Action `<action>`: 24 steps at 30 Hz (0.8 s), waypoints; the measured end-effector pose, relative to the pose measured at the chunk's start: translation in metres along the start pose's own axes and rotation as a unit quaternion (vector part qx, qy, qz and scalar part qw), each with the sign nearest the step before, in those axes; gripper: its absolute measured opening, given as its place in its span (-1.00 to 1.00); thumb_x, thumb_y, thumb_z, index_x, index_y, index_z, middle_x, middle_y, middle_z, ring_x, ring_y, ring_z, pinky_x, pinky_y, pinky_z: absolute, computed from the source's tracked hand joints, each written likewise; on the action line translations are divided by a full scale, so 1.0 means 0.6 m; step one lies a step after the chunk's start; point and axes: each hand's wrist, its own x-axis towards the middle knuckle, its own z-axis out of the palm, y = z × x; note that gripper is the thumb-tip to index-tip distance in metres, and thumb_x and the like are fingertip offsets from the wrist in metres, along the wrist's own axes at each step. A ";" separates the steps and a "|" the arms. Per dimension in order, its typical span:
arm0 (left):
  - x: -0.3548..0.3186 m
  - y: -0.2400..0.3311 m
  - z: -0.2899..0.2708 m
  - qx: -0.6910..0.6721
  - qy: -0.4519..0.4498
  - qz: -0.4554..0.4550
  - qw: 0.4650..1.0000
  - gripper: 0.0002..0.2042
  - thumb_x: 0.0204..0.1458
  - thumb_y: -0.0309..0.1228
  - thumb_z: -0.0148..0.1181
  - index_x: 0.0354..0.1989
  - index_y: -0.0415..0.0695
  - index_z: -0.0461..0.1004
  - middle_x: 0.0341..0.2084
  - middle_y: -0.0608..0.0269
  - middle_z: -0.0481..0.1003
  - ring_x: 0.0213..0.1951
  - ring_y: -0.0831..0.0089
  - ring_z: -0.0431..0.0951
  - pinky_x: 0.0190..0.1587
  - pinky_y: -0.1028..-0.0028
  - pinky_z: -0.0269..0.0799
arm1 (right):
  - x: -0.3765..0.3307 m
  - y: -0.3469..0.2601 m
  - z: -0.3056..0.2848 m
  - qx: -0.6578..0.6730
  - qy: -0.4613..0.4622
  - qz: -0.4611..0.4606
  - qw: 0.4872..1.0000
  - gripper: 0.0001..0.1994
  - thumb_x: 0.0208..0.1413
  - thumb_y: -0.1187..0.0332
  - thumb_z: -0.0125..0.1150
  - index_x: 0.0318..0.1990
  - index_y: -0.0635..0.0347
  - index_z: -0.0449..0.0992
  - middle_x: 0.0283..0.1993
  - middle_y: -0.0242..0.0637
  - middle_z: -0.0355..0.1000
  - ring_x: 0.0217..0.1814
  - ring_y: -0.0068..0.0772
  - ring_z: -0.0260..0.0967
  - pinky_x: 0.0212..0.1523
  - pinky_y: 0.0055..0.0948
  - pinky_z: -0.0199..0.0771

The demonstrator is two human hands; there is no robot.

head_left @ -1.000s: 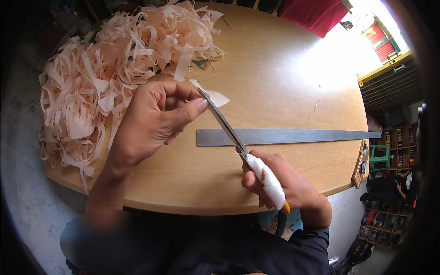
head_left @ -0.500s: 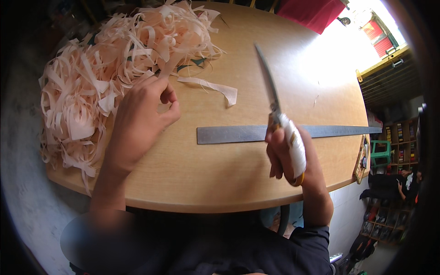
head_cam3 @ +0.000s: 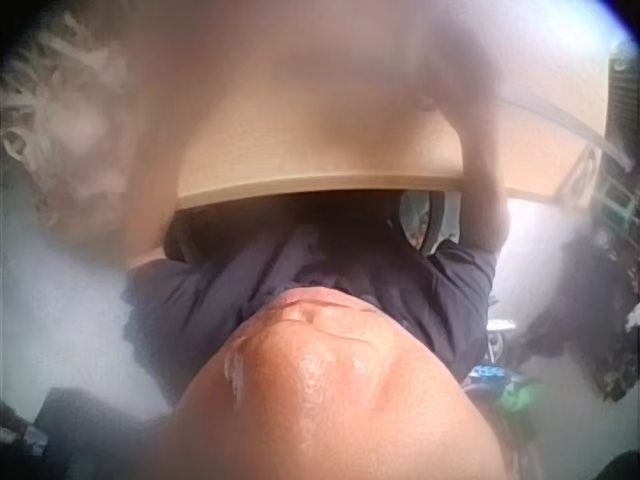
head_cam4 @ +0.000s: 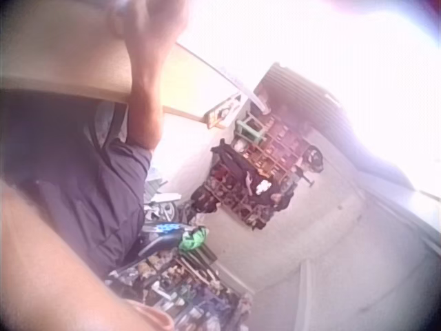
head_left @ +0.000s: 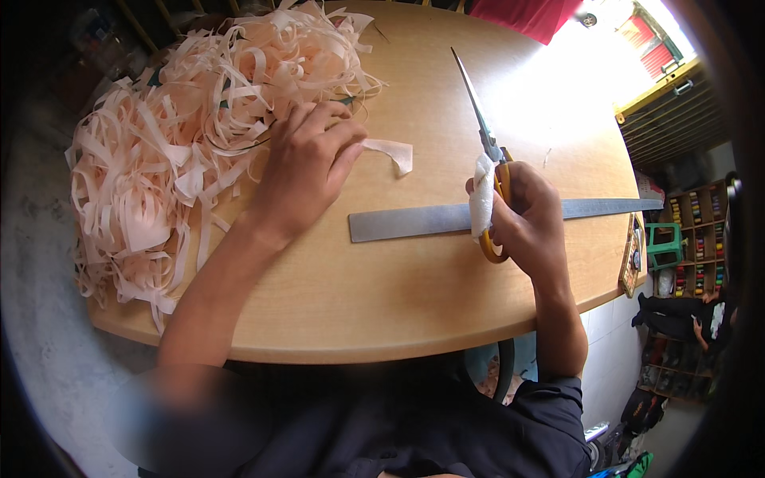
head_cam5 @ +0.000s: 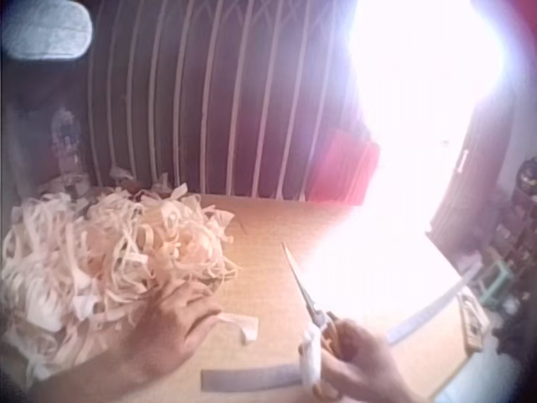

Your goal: The person repeatedly measures and cuts light-colored rubber strips to a fixed length using a metal ruler and scissors. Each cut piece is placed into a growing pile on the table. The process is continuous and repetitive throughout the clip.

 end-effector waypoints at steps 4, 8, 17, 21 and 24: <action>-0.010 0.002 0.002 0.021 -0.018 0.004 1.000 -0.90 0.15 -0.48 0.35 -0.20 -0.15 0.62 -0.21 0.25 0.57 -0.04 0.21 0.52 0.09 0.21 0.34 | -0.003 -0.012 0.007 0.016 0.012 -0.020 1.000 -0.71 0.13 0.36 0.53 -0.21 0.38 0.55 -0.36 -0.29 0.57 -0.33 -0.64 0.49 -0.33 -0.52 0.49; -0.012 0.011 0.001 -0.008 -0.046 -0.009 0.999 -0.98 0.18 -0.48 0.31 -0.28 -0.12 0.60 -0.24 0.29 0.55 -0.07 0.25 0.51 0.07 0.24 0.27 | -0.003 -0.018 0.012 0.013 0.021 -0.016 1.000 -0.67 0.09 0.34 0.59 -0.20 0.38 0.55 -0.32 -0.28 0.58 -0.30 -0.63 0.50 -0.31 -0.52 0.51; -0.013 0.040 -0.019 -0.122 0.012 -0.069 0.990 -0.93 0.36 -0.47 0.15 -0.15 -0.20 0.48 -0.34 0.15 0.52 -0.24 0.28 0.55 -0.08 0.33 0.42 | -0.003 -0.015 0.020 0.026 0.018 -0.018 0.999 -0.66 0.11 0.36 0.56 -0.11 0.38 0.54 -0.21 -0.19 0.63 -0.19 -0.56 0.59 -0.19 -0.50 0.59; -0.013 0.038 -0.040 -0.245 0.009 -0.163 0.956 -0.88 0.44 -0.42 0.06 -0.11 -0.20 0.44 -0.34 0.28 0.50 -0.25 0.52 0.49 -0.11 0.48 0.41 | -0.006 -0.014 0.018 0.033 0.022 -0.016 0.999 -0.67 0.11 0.38 0.55 -0.10 0.38 0.54 -0.22 -0.18 0.64 -0.19 -0.56 0.59 -0.18 -0.49 0.60; -0.012 0.041 -0.046 -0.359 -0.029 -0.210 0.909 -0.87 0.47 -0.39 0.03 -0.07 -0.20 0.41 -0.32 0.36 0.48 -0.23 0.60 0.44 -0.08 0.53 0.39 | -0.007 -0.013 0.022 0.057 0.012 -0.034 0.998 -0.66 0.12 0.37 0.56 -0.09 0.38 0.54 -0.22 -0.21 0.64 -0.19 -0.57 0.58 -0.18 -0.49 0.59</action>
